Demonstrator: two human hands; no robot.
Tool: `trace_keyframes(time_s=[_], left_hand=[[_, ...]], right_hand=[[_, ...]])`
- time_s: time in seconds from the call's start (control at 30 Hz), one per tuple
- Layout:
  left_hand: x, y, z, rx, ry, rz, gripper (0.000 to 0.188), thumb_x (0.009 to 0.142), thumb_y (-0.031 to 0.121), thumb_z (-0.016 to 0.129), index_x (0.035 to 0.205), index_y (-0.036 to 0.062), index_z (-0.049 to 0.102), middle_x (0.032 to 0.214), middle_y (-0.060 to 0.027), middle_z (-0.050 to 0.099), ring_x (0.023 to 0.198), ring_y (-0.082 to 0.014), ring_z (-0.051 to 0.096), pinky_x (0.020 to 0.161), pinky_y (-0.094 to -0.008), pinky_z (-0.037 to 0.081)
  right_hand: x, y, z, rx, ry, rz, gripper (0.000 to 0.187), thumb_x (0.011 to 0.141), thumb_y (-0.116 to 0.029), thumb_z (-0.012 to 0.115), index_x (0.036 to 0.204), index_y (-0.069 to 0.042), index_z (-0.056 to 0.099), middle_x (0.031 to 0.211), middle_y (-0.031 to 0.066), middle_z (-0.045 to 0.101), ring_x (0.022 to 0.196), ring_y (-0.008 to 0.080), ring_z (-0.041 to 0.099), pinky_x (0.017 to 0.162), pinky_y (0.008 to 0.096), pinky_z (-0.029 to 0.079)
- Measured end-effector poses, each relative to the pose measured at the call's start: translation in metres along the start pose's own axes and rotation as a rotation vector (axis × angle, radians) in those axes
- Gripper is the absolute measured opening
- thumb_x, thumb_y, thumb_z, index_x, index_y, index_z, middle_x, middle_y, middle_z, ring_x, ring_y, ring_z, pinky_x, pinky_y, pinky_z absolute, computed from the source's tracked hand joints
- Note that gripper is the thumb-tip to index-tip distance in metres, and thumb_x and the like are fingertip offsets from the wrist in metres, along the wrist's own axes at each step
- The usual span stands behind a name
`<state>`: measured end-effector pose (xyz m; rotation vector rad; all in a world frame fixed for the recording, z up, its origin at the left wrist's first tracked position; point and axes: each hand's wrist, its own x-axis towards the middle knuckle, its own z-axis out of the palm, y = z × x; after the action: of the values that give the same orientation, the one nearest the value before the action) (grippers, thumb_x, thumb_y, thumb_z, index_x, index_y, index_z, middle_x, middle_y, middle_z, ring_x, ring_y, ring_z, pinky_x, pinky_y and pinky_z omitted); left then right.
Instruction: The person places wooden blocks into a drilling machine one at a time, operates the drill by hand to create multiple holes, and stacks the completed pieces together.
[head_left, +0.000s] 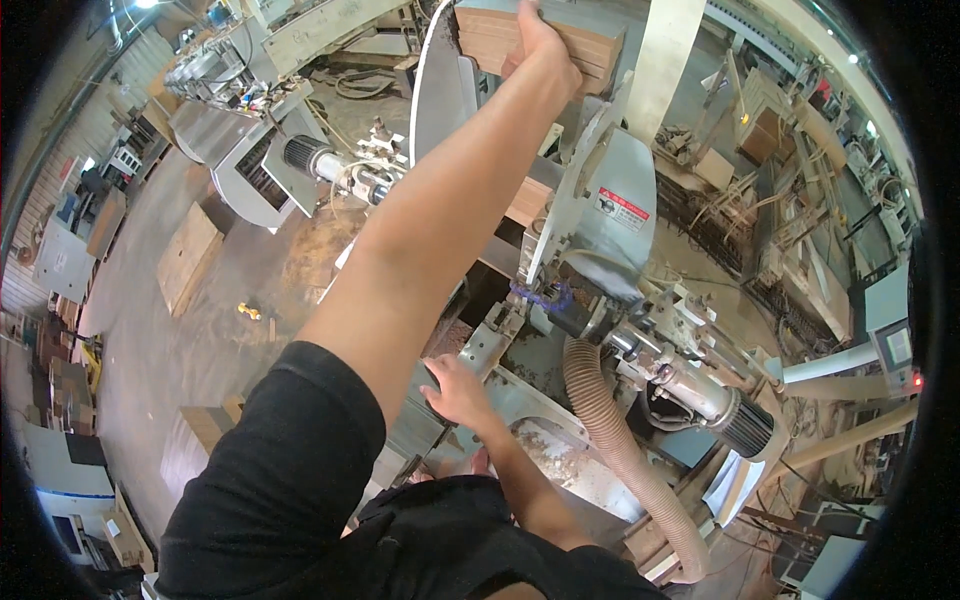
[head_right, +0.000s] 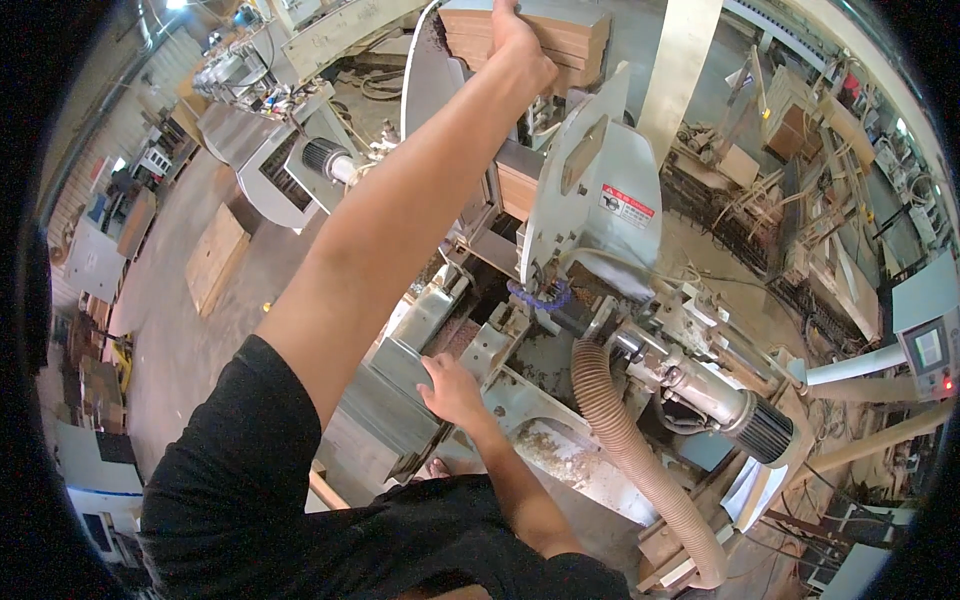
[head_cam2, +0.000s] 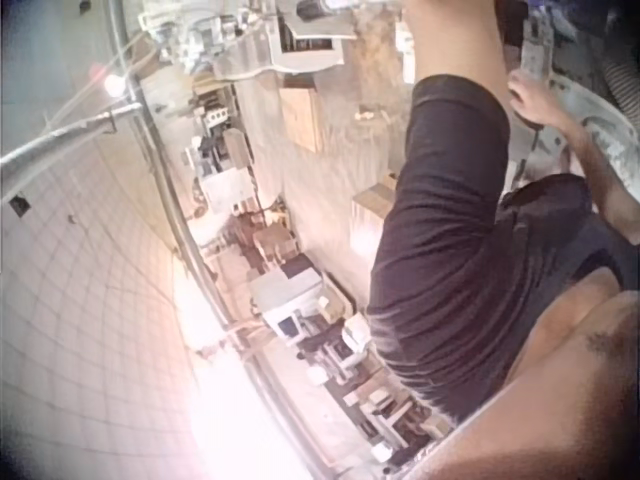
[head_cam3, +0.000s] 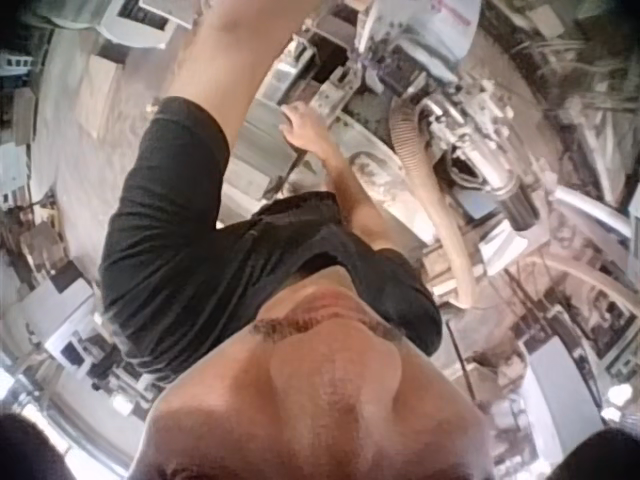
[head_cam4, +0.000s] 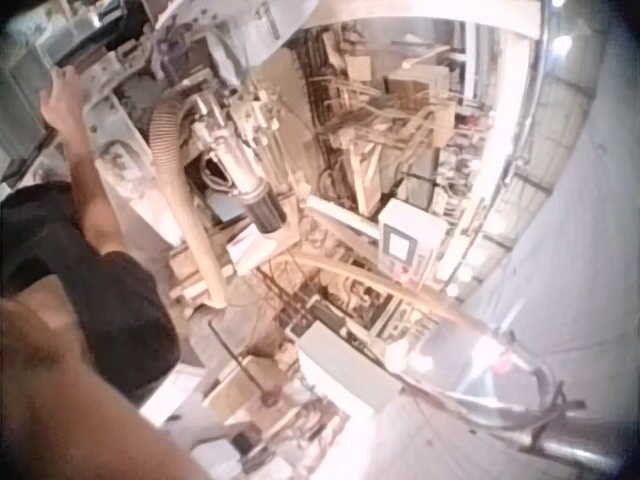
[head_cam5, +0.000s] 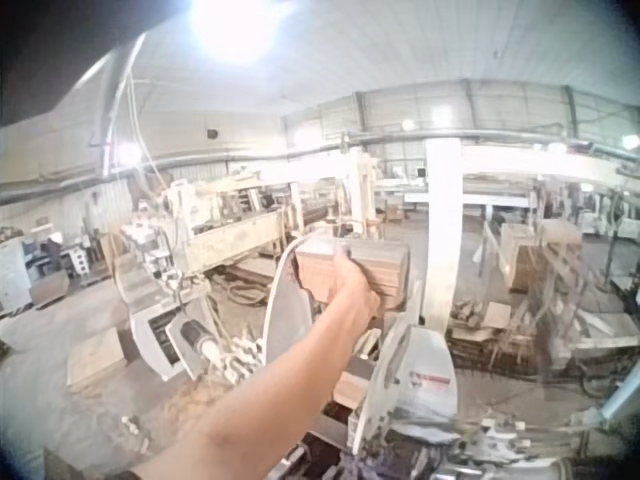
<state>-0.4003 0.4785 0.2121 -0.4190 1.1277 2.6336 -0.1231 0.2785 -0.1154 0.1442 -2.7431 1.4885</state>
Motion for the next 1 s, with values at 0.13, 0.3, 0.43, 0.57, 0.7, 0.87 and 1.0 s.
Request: trace_keyframes(time_s=[0.13,0.3,0.43,0.57,0.7,0.87,1.0], left_hand=[[0.03,-0.008,-0.019,0.069,0.065,-0.201,0.084,0.07,0.056,0.068,0.128,0.0027,0.042,0.127,-0.0127,0.053,0.113,-0.0269,0.051,0.093,-0.0501,0.042],[0.079,-0.055,-0.059,0.19,0.118,-0.222,0.074,0.07,0.053,0.066,0.125,0.0053,0.051,0.132,-0.0133,0.05,0.112,-0.0284,0.048,0.097,-0.0531,0.036],[0.097,-0.075,-0.094,0.241,0.055,-0.328,0.073,0.076,0.054,0.063,0.13,0.0045,0.052,0.139,-0.0125,0.048,0.12,-0.0287,0.046,0.103,-0.052,0.033],[0.097,-0.075,-0.121,0.208,-0.054,-0.299,0.074,0.084,0.053,0.057,0.136,0.0026,0.043,0.144,-0.0148,0.041,0.128,-0.0311,0.038,0.108,-0.0537,0.028],[0.083,-0.04,-0.132,0.361,-0.182,-0.333,0.077,0.091,0.051,0.048,0.143,-0.0006,0.027,0.151,-0.0196,0.025,0.138,-0.0351,0.023,0.112,-0.0559,0.022],[0.019,0.066,-0.165,0.62,-0.295,-0.25,0.074,0.098,0.048,0.041,0.154,0.0054,0.017,0.162,-0.0143,0.012,0.147,-0.0361,0.017,0.117,-0.0535,0.019],[-0.058,0.175,-0.269,0.815,-0.44,0.18,0.07,0.097,0.046,0.048,0.151,0.0058,0.029,0.147,-0.0227,0.039,0.137,-0.0343,0.036,0.112,-0.0466,0.03]], right_hand=[[-0.004,0.001,-0.002,-0.011,0.03,-0.032,0.046,0.082,-0.019,0.07,0.123,-0.001,0.057,0.112,0.0187,0.059,0.105,0.0377,0.057,0.09,0.0425,0.047],[-0.012,-0.002,-0.015,0.1,0.128,-0.02,0.046,0.083,-0.018,0.068,0.124,0.0,0.056,0.119,0.0193,0.058,0.11,0.037,0.056,0.093,0.0423,0.046],[-0.016,-0.008,-0.024,0.088,0.142,-0.014,0.048,0.085,-0.022,0.068,0.125,-0.001,0.056,0.121,0.0197,0.057,0.111,0.0377,0.056,0.094,0.0431,0.047],[-0.013,-0.011,-0.026,0.149,0.174,-0.051,0.045,0.085,-0.021,0.067,0.124,0.0,0.057,0.119,0.0194,0.058,0.111,0.0367,0.056,0.094,0.0427,0.047],[0.007,0.002,-0.031,0.188,0.272,-0.099,0.036,0.081,-0.011,0.07,0.114,0.001,0.061,0.109,0.0182,0.062,0.099,0.0335,0.062,0.086,0.0384,0.05],[0.052,0.037,-0.034,0.15,0.26,-0.02,0.032,0.084,-0.014,0.068,0.112,0.001,0.064,0.107,0.017,0.065,0.082,0.0247,0.066,0.076,0.0347,0.052],[0.07,0.057,-0.031,0.127,0.197,0.163,0.035,0.085,-0.019,0.067,0.115,-0.001,0.065,0.1,0.016,0.067,0.074,0.0242,0.066,0.072,0.0363,0.053]])
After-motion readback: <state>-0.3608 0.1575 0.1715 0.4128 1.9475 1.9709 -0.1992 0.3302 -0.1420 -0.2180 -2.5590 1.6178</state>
